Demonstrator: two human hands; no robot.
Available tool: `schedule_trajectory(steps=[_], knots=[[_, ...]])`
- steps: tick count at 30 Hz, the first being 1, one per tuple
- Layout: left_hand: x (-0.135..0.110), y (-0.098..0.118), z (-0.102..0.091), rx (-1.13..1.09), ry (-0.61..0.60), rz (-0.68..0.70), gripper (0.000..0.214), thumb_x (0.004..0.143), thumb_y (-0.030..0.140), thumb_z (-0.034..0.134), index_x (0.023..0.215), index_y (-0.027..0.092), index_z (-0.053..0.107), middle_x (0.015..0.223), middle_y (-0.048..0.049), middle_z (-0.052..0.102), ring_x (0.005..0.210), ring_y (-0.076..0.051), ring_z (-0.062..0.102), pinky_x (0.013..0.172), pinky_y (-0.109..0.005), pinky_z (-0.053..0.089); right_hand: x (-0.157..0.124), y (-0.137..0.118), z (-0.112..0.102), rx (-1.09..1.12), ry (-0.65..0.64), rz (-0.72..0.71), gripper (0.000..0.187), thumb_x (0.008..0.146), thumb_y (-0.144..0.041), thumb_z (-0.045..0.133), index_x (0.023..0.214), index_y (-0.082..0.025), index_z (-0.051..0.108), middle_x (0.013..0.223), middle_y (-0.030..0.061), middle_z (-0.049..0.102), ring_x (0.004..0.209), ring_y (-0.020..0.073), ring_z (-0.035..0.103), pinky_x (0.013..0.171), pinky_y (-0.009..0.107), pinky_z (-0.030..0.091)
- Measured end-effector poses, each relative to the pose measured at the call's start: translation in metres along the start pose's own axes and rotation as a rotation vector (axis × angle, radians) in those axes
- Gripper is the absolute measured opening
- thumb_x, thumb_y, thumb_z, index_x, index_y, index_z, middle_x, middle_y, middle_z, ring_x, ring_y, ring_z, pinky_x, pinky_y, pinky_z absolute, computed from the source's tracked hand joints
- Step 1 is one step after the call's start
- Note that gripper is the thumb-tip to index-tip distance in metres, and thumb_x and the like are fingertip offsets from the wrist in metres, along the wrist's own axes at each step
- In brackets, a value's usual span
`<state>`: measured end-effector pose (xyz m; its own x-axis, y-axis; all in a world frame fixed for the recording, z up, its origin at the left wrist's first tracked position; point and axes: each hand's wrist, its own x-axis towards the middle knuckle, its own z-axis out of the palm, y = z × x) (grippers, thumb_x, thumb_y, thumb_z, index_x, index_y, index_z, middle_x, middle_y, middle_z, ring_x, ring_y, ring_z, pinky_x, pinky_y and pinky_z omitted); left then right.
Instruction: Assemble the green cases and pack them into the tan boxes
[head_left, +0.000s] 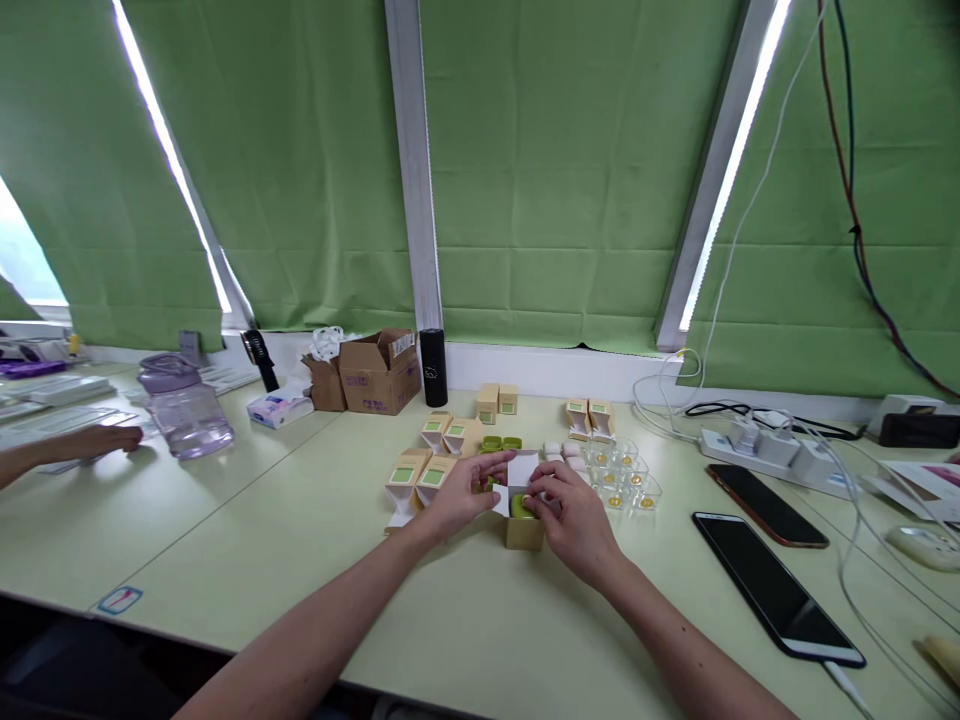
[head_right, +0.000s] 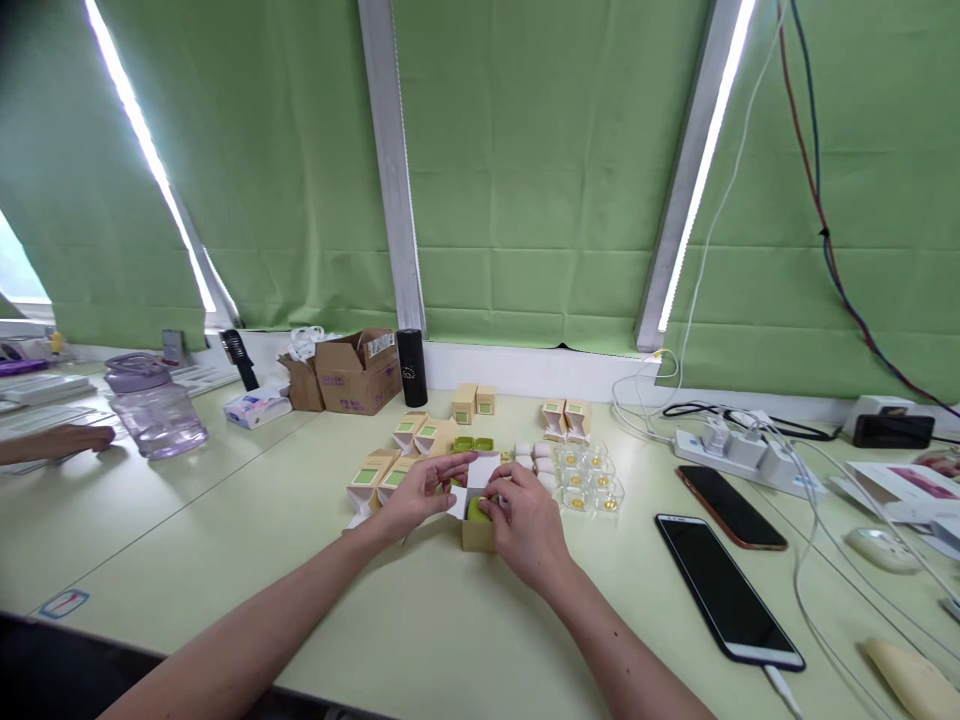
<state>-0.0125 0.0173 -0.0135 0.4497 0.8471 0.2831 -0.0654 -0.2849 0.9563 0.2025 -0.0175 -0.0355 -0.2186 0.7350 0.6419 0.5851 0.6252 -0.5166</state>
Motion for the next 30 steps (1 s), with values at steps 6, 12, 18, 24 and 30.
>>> schedule_trajectory(steps=[6, 12, 18, 24, 30], knots=[[0.000, -0.001, 0.001, 0.000, 0.009, -0.008, 0.071, 0.069, 0.010, 0.072, 0.139, 0.015, 0.069, 0.118, -0.0142, 0.075, 0.110, -0.028, 0.064, 0.088, -0.037, 0.050, 0.002, 0.001, 0.001, 0.025, -0.016, 0.030, 0.017, 0.092, -0.016, 0.065, 0.083, -0.025, 0.075, 0.101, 0.0063, 0.072, 0.089, 0.0243, 0.069, 0.079, 0.041, 0.058], [-0.001, 0.001, 0.001, -0.009, 0.002, -0.010, 0.070, 0.069, 0.011, 0.073, 0.138, 0.015, 0.069, 0.119, -0.0145, 0.075, 0.109, -0.028, 0.064, 0.086, -0.035, 0.050, 0.002, 0.001, 0.001, 0.034, -0.017, 0.041, 0.019, 0.090, -0.014, 0.064, 0.082, -0.025, 0.076, 0.099, 0.0062, 0.072, 0.088, 0.0238, 0.069, 0.080, 0.040, 0.059], [0.000, 0.001, 0.001, -0.022, -0.014, 0.004, 0.067, 0.071, 0.013, 0.075, 0.138, 0.015, 0.070, 0.120, -0.0156, 0.075, 0.109, -0.028, 0.065, 0.087, -0.036, 0.051, 0.000, 0.000, 0.001, 0.066, 0.009, 0.039, 0.018, 0.092, -0.014, 0.061, 0.087, -0.025, 0.075, 0.100, 0.0074, 0.071, 0.086, 0.0239, 0.069, 0.072, 0.038, 0.059], [0.000, -0.004, -0.001, -0.046, -0.016, 0.004, 0.065, 0.073, 0.017, 0.079, 0.137, 0.016, 0.070, 0.127, -0.0163, 0.075, 0.113, -0.029, 0.066, 0.092, -0.038, 0.051, -0.001, 0.003, 0.000, 0.137, 0.125, 0.038, 0.021, 0.099, -0.020, 0.052, 0.095, -0.024, 0.072, 0.100, 0.0095, 0.072, 0.087, 0.0250, 0.069, 0.069, 0.037, 0.056], [0.002, -0.007, -0.002, -0.090, -0.006, -0.008, 0.063, 0.073, 0.019, 0.082, 0.135, 0.016, 0.071, 0.134, -0.0184, 0.072, 0.119, -0.032, 0.067, 0.097, -0.040, 0.052, 0.000, 0.017, 0.000, 0.236, 0.278, 0.210, 0.019, 0.098, -0.027, 0.050, 0.099, -0.023, 0.069, 0.099, 0.0081, 0.073, 0.083, 0.0233, 0.067, 0.069, 0.036, 0.056]])
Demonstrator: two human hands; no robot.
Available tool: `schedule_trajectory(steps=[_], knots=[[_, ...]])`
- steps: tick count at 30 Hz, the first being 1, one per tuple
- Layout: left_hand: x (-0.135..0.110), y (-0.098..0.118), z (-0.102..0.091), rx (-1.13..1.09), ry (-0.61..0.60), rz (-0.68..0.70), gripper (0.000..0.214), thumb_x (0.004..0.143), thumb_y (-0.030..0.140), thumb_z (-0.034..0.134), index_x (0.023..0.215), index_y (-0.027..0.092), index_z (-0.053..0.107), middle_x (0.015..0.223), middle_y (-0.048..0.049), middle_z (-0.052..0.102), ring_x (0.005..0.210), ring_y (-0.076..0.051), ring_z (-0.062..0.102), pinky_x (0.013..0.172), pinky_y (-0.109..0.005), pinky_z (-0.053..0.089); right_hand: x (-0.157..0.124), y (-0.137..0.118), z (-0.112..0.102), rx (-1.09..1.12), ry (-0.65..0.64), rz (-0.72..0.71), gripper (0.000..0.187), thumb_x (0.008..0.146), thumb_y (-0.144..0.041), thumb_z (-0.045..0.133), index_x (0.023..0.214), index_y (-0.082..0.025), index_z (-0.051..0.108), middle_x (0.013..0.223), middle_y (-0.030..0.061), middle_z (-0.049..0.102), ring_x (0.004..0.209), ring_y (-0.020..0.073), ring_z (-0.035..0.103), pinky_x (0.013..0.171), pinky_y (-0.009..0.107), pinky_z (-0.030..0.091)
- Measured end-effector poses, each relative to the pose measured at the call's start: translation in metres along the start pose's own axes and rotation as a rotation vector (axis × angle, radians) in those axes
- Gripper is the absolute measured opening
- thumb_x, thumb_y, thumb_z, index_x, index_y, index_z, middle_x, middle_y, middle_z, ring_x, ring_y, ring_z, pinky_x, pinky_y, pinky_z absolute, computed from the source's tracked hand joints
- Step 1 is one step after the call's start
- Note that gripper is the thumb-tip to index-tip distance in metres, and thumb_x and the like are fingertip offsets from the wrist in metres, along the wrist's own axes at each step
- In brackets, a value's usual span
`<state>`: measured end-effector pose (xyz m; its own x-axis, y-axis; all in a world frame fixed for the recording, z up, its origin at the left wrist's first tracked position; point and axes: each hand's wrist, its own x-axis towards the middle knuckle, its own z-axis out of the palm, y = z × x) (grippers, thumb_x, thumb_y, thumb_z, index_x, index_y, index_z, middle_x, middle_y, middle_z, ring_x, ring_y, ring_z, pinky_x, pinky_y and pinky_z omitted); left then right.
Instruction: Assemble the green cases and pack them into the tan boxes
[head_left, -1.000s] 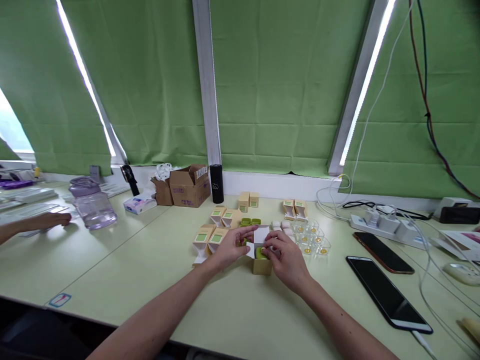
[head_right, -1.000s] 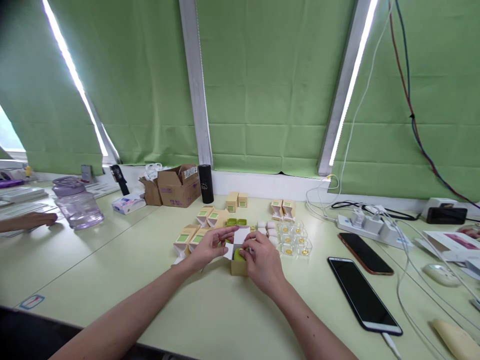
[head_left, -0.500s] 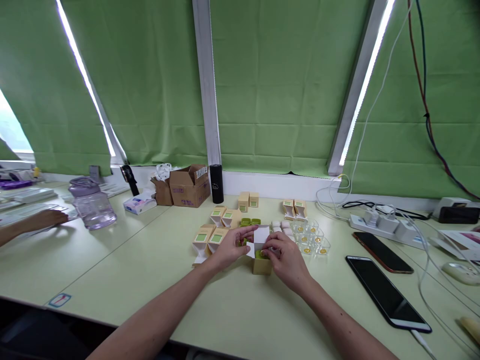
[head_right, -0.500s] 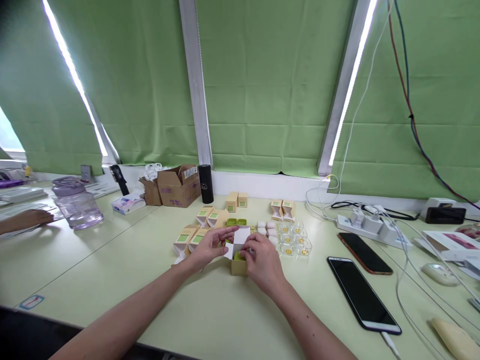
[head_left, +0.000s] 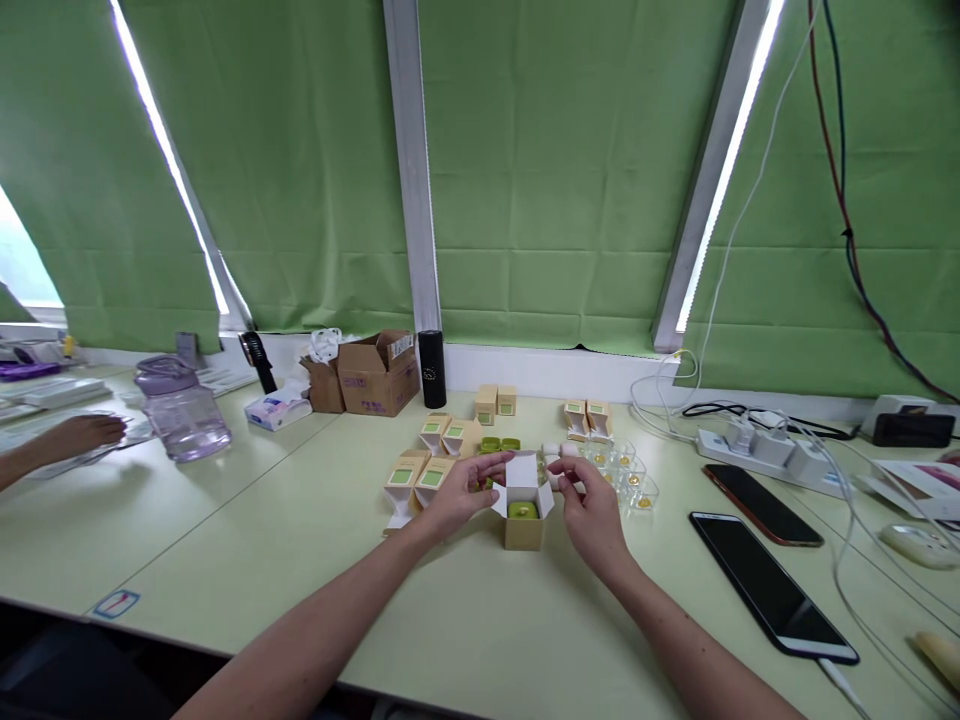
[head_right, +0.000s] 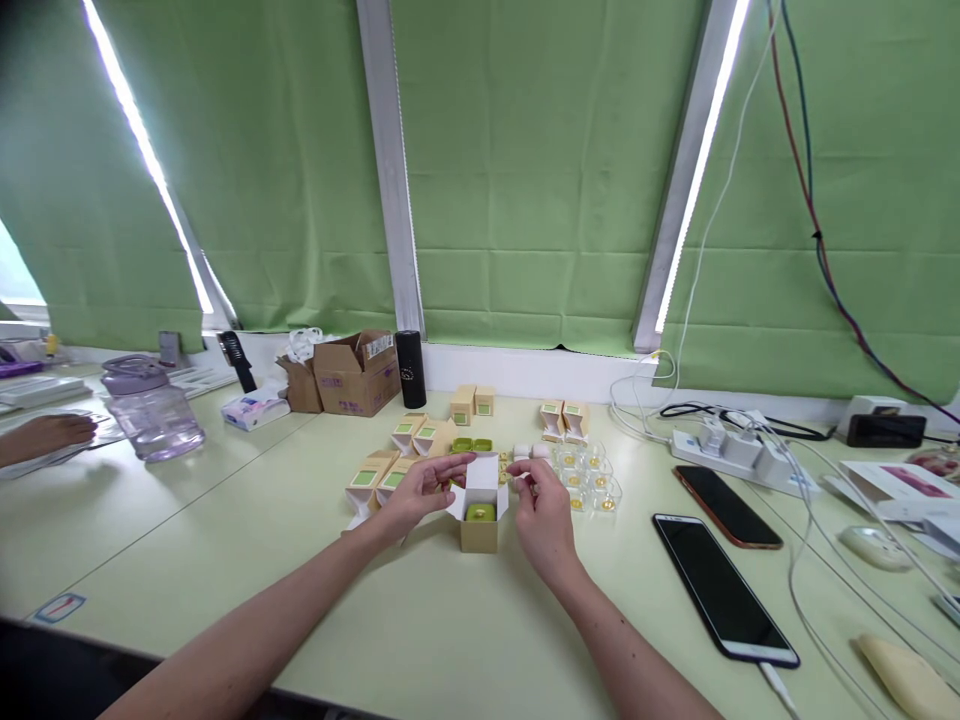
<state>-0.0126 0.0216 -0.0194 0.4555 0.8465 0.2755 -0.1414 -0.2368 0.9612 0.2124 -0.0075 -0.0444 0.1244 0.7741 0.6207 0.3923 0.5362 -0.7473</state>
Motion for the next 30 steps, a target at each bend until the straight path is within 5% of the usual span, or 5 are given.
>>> schedule_trajectory(steps=[9, 19, 30], knots=[[-0.002, 0.007, 0.006, -0.039, 0.022, -0.045, 0.051, 0.081, 0.024, 0.078, 0.131, 0.016, 0.070, 0.130, -0.0174, 0.074, 0.124, -0.032, 0.066, 0.105, -0.042, 0.047, -0.004, 0.017, 0.011, 0.217, 0.005, 0.156, 0.023, 0.089, -0.041, 0.064, 0.102, -0.022, 0.068, 0.093, 0.0072, 0.069, 0.065, 0.0184, 0.060, 0.048, 0.029, 0.049], [-0.002, 0.001, 0.015, -0.046, 0.004, -0.041, 0.054, 0.080, 0.031, 0.084, 0.126, 0.020, 0.059, 0.123, -0.0145, 0.074, 0.112, -0.028, 0.068, 0.095, -0.037, 0.048, -0.002, 0.009, 0.012, 0.401, -0.025, 0.406, 0.035, 0.074, -0.036, 0.069, 0.106, -0.022, 0.065, 0.095, 0.0027, 0.061, 0.065, 0.0144, 0.055, 0.049, 0.026, 0.042], [-0.002, -0.009, 0.023, 0.006, 0.029, -0.047, 0.066, 0.081, 0.046, 0.086, 0.129, 0.021, 0.049, 0.123, -0.0148, 0.072, 0.104, -0.025, 0.067, 0.092, -0.038, 0.047, -0.001, 0.003, 0.013, 0.448, -0.015, 0.451, 0.039, 0.069, -0.036, 0.072, 0.104, -0.023, 0.065, 0.093, 0.0019, 0.060, 0.061, 0.0133, 0.052, 0.047, 0.025, 0.036]])
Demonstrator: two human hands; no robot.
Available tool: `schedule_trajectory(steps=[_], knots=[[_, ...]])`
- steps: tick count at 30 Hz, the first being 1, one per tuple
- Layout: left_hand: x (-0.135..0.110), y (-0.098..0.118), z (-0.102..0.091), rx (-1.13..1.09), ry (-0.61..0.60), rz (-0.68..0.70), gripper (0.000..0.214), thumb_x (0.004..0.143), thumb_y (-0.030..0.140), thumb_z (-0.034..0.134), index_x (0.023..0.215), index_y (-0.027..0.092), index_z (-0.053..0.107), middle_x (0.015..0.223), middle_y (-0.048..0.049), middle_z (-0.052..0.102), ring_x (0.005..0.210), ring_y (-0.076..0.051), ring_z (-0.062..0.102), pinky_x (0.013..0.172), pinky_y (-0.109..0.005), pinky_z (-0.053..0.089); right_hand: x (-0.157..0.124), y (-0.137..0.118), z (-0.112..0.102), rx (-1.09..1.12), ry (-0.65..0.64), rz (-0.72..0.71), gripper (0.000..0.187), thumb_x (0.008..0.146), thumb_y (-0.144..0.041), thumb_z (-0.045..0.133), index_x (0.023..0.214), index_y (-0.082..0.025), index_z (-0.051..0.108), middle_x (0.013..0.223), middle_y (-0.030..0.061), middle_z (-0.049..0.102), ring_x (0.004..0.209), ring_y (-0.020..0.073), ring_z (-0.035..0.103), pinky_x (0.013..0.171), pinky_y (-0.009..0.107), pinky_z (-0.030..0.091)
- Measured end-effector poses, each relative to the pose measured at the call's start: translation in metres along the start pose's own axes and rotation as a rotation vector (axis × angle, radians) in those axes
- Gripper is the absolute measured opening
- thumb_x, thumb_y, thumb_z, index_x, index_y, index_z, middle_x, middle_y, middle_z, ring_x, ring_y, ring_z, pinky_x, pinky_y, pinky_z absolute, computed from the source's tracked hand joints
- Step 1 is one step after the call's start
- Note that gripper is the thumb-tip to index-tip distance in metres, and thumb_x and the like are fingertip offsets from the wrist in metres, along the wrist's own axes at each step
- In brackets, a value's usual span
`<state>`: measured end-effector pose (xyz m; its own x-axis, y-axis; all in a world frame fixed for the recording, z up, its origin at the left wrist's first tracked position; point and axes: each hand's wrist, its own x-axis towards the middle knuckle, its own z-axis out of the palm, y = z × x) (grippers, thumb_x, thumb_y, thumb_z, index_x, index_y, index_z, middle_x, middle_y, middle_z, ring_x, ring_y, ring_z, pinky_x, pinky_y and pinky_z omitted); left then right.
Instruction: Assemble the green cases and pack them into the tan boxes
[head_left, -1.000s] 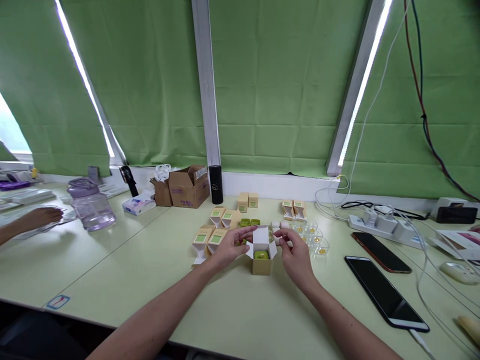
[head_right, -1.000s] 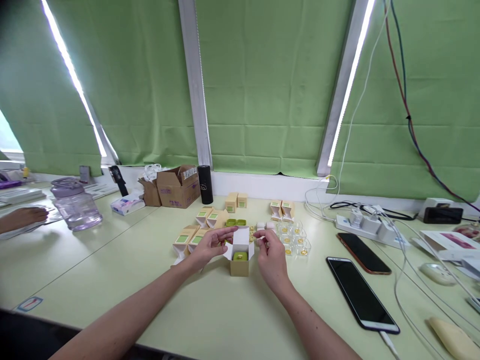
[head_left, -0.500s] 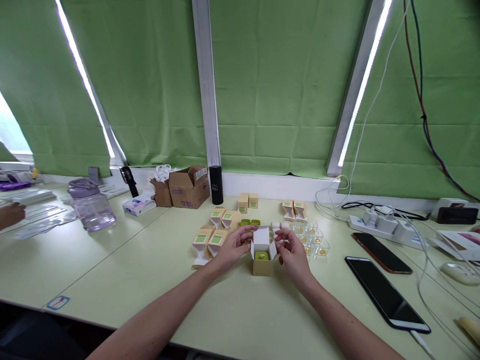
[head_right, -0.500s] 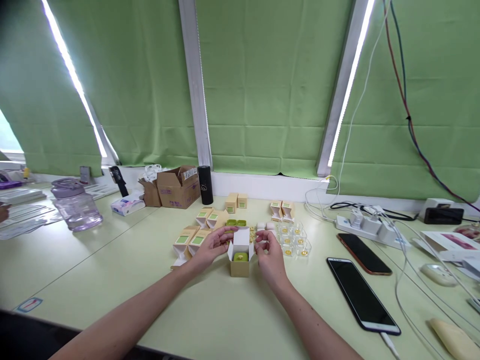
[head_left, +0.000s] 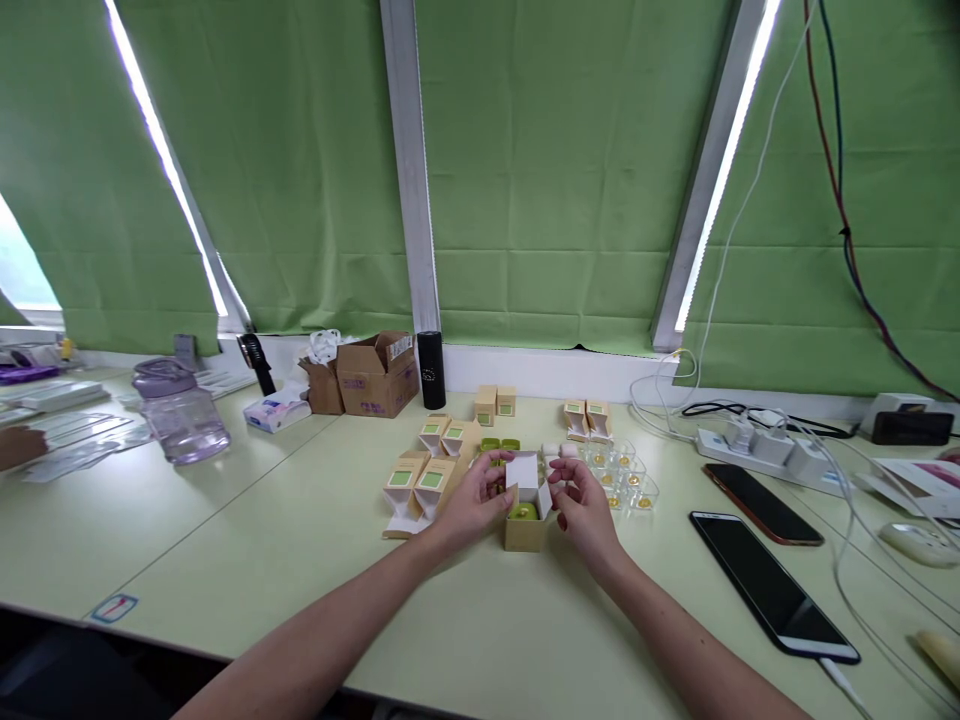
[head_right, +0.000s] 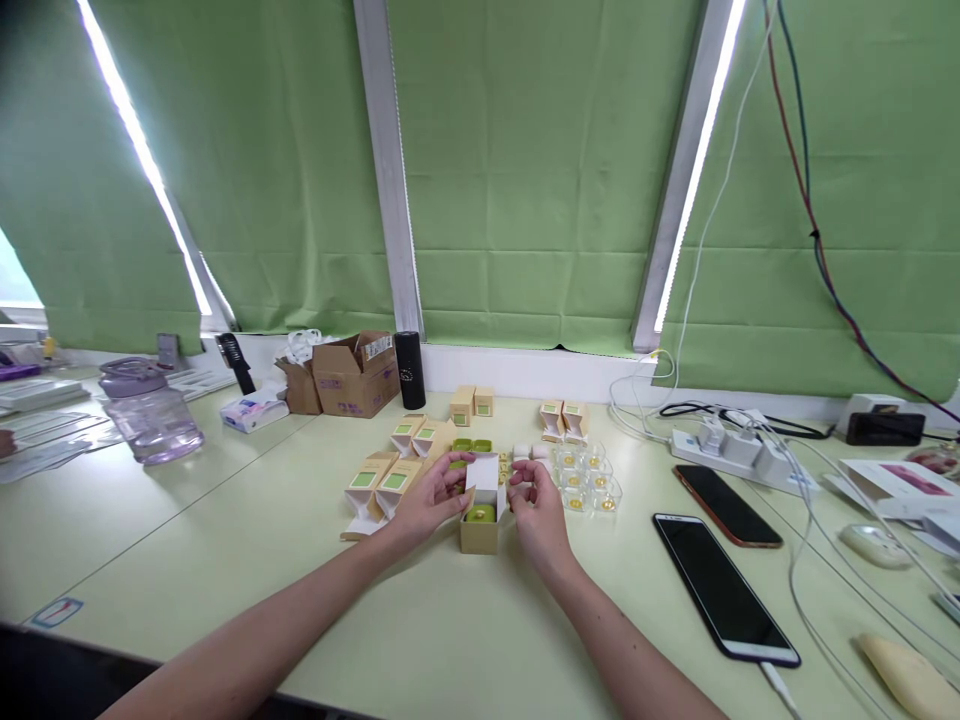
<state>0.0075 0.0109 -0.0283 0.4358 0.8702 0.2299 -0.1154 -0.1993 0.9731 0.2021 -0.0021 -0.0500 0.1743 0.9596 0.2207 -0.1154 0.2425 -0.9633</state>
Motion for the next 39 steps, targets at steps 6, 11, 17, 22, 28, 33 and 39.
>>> schedule_trajectory(steps=[6, 11, 17, 22, 28, 33, 39], knots=[[0.002, -0.009, 0.000, 0.004, 0.013, 0.017, 0.065, 0.080, 0.036, 0.084, 0.130, 0.022, 0.046, 0.122, -0.0144, 0.071, 0.105, -0.026, 0.065, 0.091, -0.038, 0.047, -0.002, -0.004, 0.001, 0.009, -0.013, 0.031, 0.042, 0.066, -0.035, 0.070, 0.105, -0.022, 0.064, 0.095, 0.0025, 0.059, 0.062, 0.0137, 0.054, 0.045, 0.024, 0.034], [0.002, -0.011, 0.001, 0.021, 0.022, 0.026, 0.063, 0.080, 0.030, 0.080, 0.131, 0.022, 0.045, 0.121, -0.0140, 0.071, 0.106, -0.027, 0.065, 0.093, -0.040, 0.047, -0.003, -0.006, 0.002, 0.011, -0.021, 0.057, 0.044, 0.066, -0.037, 0.071, 0.106, -0.023, 0.063, 0.096, 0.0019, 0.059, 0.061, 0.0131, 0.054, 0.044, 0.023, 0.034], [0.003, -0.013, 0.002, 0.006, 0.022, 0.041, 0.062, 0.080, 0.027, 0.079, 0.132, 0.022, 0.045, 0.120, -0.0133, 0.071, 0.106, -0.027, 0.067, 0.094, -0.041, 0.049, -0.004, -0.008, 0.003, 0.018, -0.031, 0.090, 0.046, 0.064, -0.038, 0.070, 0.107, -0.024, 0.061, 0.095, 0.0007, 0.058, 0.061, 0.0129, 0.054, 0.043, 0.023, 0.034], [0.002, -0.013, 0.002, 0.003, 0.027, 0.037, 0.063, 0.079, 0.025, 0.080, 0.131, 0.023, 0.045, 0.121, -0.0130, 0.071, 0.106, -0.027, 0.068, 0.094, -0.041, 0.049, -0.006, -0.009, 0.004, 0.020, -0.049, 0.100, 0.047, 0.064, -0.038, 0.069, 0.109, -0.024, 0.059, 0.097, 0.0005, 0.057, 0.061, 0.0128, 0.054, 0.042, 0.022, 0.034], [0.003, -0.013, 0.002, 0.016, 0.032, 0.045, 0.062, 0.080, 0.024, 0.079, 0.131, 0.023, 0.045, 0.120, -0.0125, 0.071, 0.102, -0.025, 0.068, 0.093, -0.040, 0.049, -0.007, -0.007, 0.004, 0.024, -0.086, 0.097, 0.048, 0.066, -0.038, 0.070, 0.110, -0.025, 0.058, 0.099, 0.0004, 0.057, 0.061, 0.0127, 0.055, 0.040, 0.021, 0.033], [0.003, -0.013, 0.003, 0.018, 0.032, 0.046, 0.061, 0.079, 0.021, 0.076, 0.131, 0.023, 0.044, 0.120, -0.0118, 0.071, 0.101, -0.024, 0.067, 0.093, -0.040, 0.049, -0.008, -0.005, 0.005, 0.016, -0.114, 0.090, 0.050, 0.068, -0.041, 0.072, 0.113, -0.026, 0.056, 0.099, 0.0003, 0.055, 0.061, 0.0130, 0.055, 0.041, 0.022, 0.033], [0.003, -0.012, 0.004, 0.002, 0.028, 0.043, 0.062, 0.079, 0.020, 0.076, 0.131, 0.023, 0.044, 0.120, -0.0118, 0.071, 0.101, -0.024, 0.068, 0.090, -0.038, 0.049, -0.011, -0.009, 0.007, -0.020, -0.147, 0.122, 0.054, 0.069, -0.047, 0.074, 0.115, -0.026, 0.055, 0.100, 0.0003, 0.053, 0.061, 0.0118, 0.055, 0.043, 0.022, 0.033]])
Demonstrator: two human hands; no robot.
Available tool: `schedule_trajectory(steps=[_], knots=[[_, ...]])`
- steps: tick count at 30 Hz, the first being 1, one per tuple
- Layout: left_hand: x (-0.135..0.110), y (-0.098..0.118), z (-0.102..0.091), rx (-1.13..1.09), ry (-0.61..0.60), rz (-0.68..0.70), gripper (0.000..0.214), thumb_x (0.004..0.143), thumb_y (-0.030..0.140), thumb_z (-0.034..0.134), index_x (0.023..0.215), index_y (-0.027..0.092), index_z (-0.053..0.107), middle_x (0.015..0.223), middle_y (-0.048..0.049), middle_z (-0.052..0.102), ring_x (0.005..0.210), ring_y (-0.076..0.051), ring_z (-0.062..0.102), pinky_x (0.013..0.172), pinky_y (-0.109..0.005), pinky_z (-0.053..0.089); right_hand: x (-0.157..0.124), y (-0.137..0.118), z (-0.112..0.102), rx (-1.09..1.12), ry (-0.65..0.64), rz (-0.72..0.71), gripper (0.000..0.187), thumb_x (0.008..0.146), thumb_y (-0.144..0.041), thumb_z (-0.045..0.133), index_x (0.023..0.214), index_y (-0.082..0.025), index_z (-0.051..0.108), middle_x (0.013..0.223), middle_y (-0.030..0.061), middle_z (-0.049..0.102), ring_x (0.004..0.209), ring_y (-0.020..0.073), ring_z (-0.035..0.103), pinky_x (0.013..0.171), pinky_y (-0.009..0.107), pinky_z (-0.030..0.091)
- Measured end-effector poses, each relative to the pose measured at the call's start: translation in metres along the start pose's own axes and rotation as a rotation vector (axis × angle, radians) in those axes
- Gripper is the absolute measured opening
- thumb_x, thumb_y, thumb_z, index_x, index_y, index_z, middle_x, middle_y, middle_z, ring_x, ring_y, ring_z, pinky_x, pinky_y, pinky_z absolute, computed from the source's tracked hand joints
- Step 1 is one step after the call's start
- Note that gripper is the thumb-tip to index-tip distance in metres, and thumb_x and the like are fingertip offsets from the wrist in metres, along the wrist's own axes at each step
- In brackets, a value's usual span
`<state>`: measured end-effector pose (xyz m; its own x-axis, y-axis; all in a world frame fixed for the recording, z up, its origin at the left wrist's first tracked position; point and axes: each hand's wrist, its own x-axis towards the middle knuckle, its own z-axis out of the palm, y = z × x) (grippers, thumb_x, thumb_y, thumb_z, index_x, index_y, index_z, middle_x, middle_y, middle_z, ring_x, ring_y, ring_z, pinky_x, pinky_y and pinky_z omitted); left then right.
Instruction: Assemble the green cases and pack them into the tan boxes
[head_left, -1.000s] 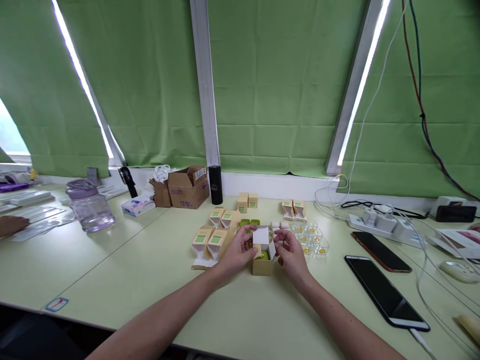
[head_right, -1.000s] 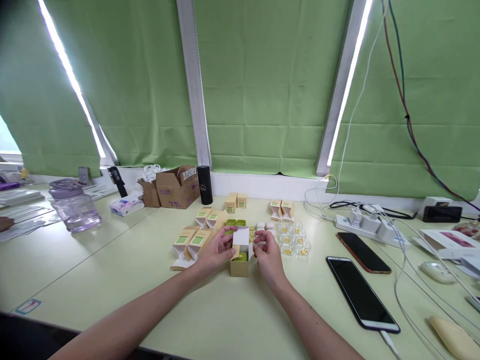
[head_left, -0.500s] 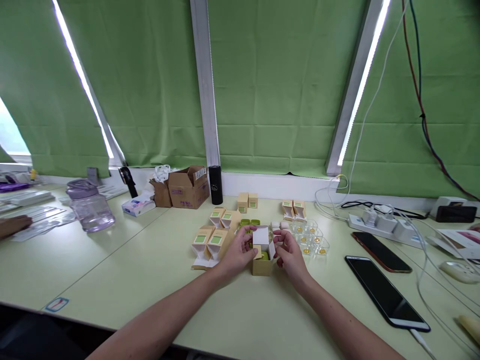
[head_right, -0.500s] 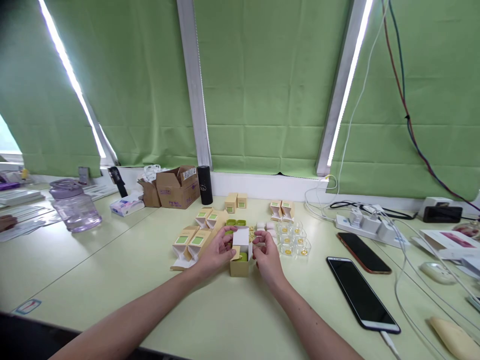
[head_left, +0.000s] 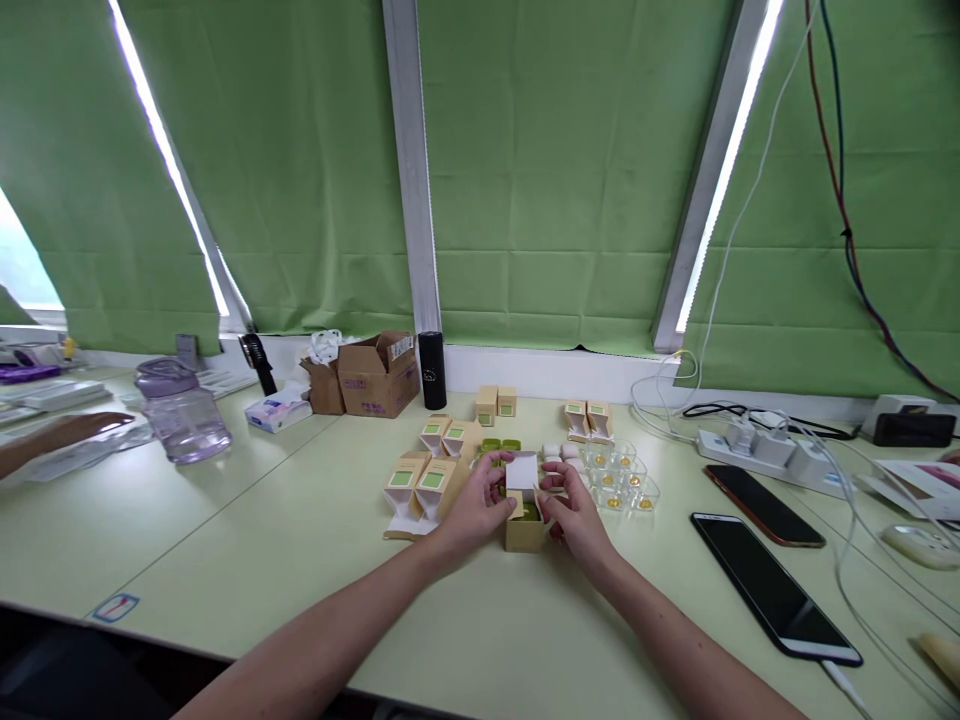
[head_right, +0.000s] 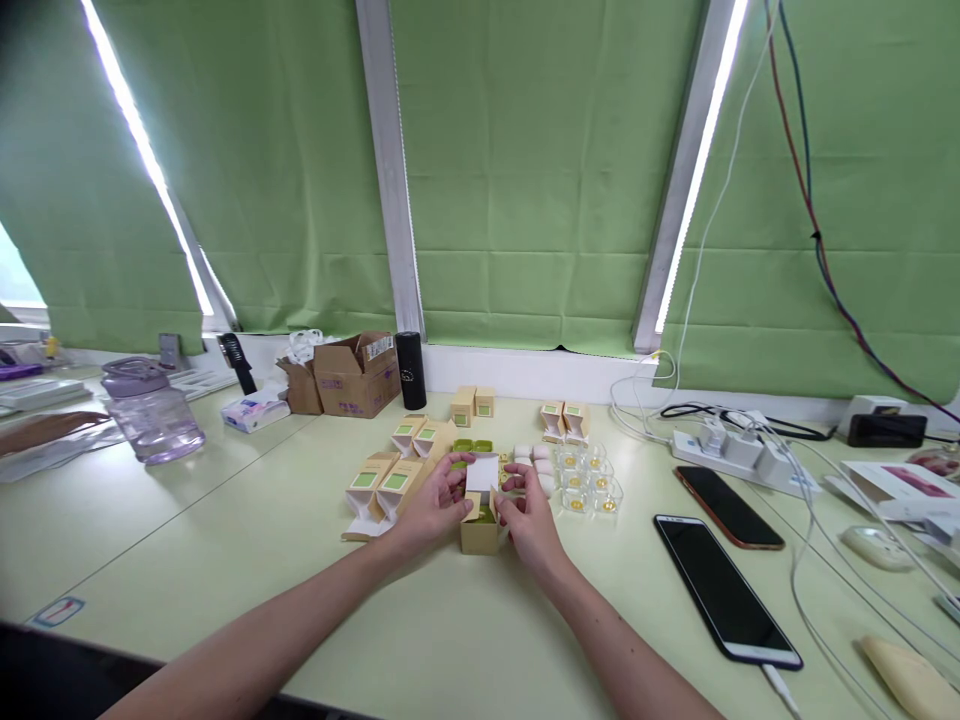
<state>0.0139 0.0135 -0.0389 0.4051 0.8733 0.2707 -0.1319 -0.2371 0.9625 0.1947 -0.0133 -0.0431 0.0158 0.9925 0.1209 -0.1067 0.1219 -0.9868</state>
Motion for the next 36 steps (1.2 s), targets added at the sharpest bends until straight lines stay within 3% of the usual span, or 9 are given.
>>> schedule_trajectory(steps=[26, 36], knots=[[-0.001, -0.001, 0.000, 0.101, 0.023, 0.030, 0.059, 0.082, 0.020, 0.074, 0.133, 0.022, 0.045, 0.119, -0.0096, 0.074, 0.097, -0.022, 0.065, 0.081, -0.033, 0.040, 0.003, 0.007, -0.001, -0.085, -0.038, -0.010, 0.059, 0.071, -0.045, 0.074, 0.121, -0.026, 0.051, 0.104, 0.0013, 0.053, 0.064, 0.0119, 0.053, 0.049, 0.023, 0.037], [-0.005, 0.009, 0.002, 0.128, 0.028, 0.018, 0.053, 0.081, 0.020, 0.073, 0.126, 0.023, 0.043, 0.113, -0.0079, 0.077, 0.099, -0.024, 0.065, 0.086, -0.035, 0.040, 0.005, 0.008, -0.002, -0.106, -0.058, -0.015, 0.055, 0.073, -0.042, 0.073, 0.122, -0.026, 0.053, 0.104, 0.0014, 0.054, 0.063, 0.0120, 0.054, 0.048, 0.023, 0.039]])
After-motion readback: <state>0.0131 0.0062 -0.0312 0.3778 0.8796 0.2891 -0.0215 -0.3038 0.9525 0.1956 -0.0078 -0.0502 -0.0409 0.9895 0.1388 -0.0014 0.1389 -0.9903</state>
